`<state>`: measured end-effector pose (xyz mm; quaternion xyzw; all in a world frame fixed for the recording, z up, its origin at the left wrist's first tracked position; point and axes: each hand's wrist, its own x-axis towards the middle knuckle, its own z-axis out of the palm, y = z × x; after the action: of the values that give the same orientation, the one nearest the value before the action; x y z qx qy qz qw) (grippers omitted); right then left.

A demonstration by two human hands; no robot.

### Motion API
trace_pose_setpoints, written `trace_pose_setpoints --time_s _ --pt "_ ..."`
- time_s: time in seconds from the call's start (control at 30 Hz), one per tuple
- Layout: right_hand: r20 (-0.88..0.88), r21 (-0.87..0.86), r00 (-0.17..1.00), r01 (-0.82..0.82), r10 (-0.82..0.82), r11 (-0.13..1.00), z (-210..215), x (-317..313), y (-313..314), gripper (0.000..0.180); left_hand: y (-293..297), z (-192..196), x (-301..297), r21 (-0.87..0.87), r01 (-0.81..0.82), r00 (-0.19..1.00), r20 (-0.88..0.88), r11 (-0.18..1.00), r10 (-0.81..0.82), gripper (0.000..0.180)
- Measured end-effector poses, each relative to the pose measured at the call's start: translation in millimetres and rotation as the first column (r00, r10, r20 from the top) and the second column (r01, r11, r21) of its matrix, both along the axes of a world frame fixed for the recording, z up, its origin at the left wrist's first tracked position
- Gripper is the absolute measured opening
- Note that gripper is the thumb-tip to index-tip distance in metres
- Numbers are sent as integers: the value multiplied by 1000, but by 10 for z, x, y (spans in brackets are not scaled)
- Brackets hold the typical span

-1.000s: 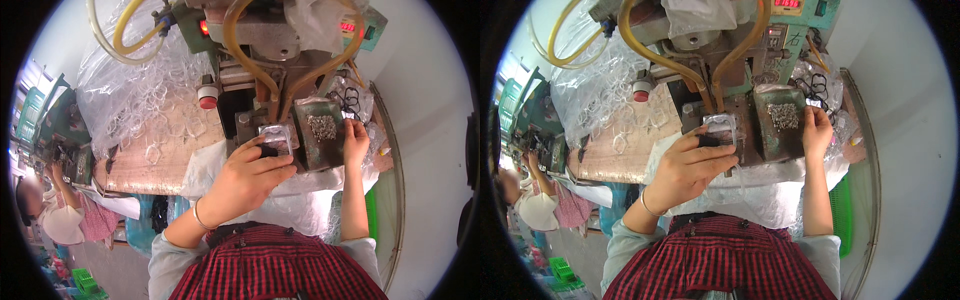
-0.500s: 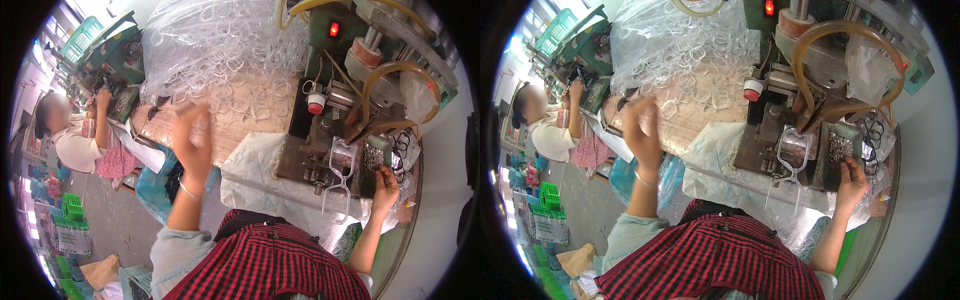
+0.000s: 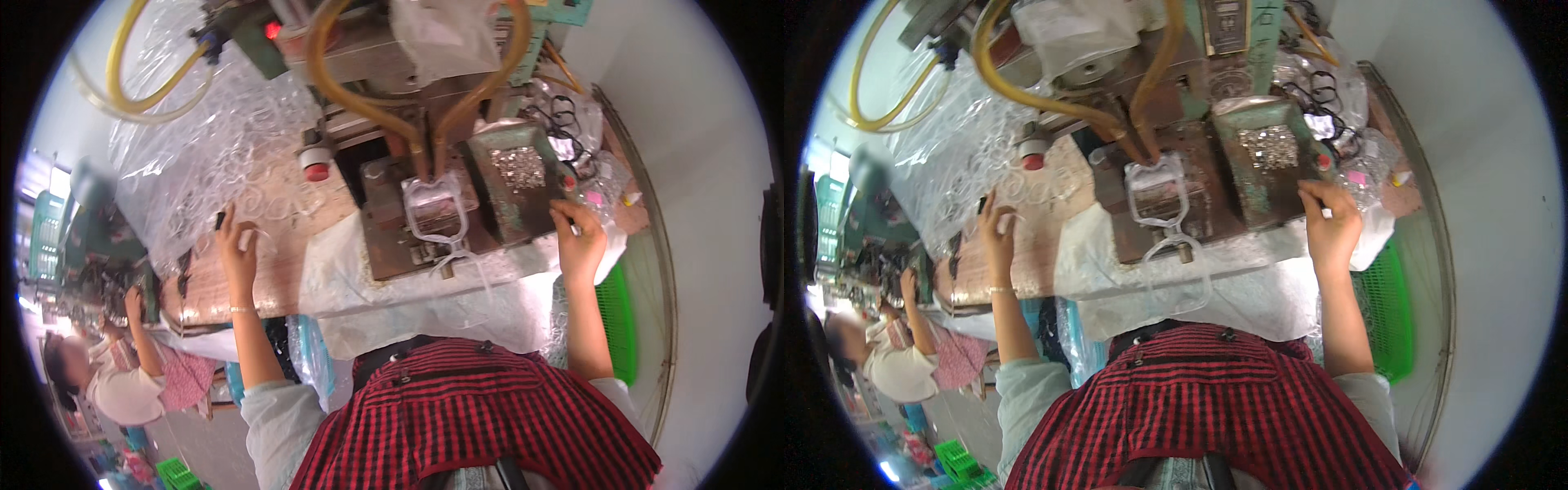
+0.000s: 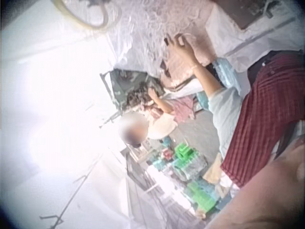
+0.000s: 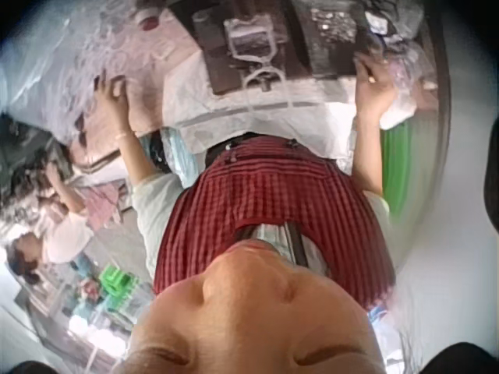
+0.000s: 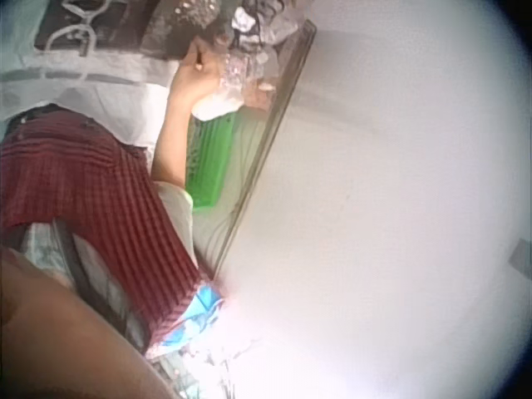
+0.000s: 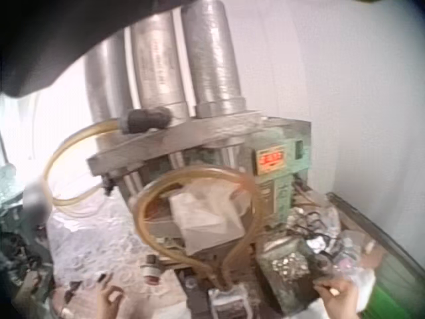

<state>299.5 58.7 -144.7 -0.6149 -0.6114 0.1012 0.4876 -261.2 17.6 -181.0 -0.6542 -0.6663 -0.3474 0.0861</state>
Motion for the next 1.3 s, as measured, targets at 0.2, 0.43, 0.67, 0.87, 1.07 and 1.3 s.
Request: trace_pose_setpoints --time_s 0.2,0.43,0.67,0.87,1.07,1.3 --pt "-141 -64 988 -70 60 996 247 69 -324 15 65 154 670 308 -216 595 794 927 -125 13" --pt "-408 125 752 -516 518 847 822 -923 284 49 400 144 1324 172 -3 502 852 985 -147 27" --pt "-662 195 580 -479 475 856 566 -1265 295 51 182 391 1728 336 64 262 903 940 -341 25" --pt "-801 159 380 -610 462 777 723 -1334 249 51 44 1573 2271 651 314 418 559 691 -717 23" --pt "-434 108 722 -553 539 826 904 -1165 -151 45 60 1497 2288 560 428 575 436 709 -692 21" --pt "-12 -76 991 -131 130 989 -1 -414 234 21 55 1160 2696 284 704 696 -94 651 -712 25"
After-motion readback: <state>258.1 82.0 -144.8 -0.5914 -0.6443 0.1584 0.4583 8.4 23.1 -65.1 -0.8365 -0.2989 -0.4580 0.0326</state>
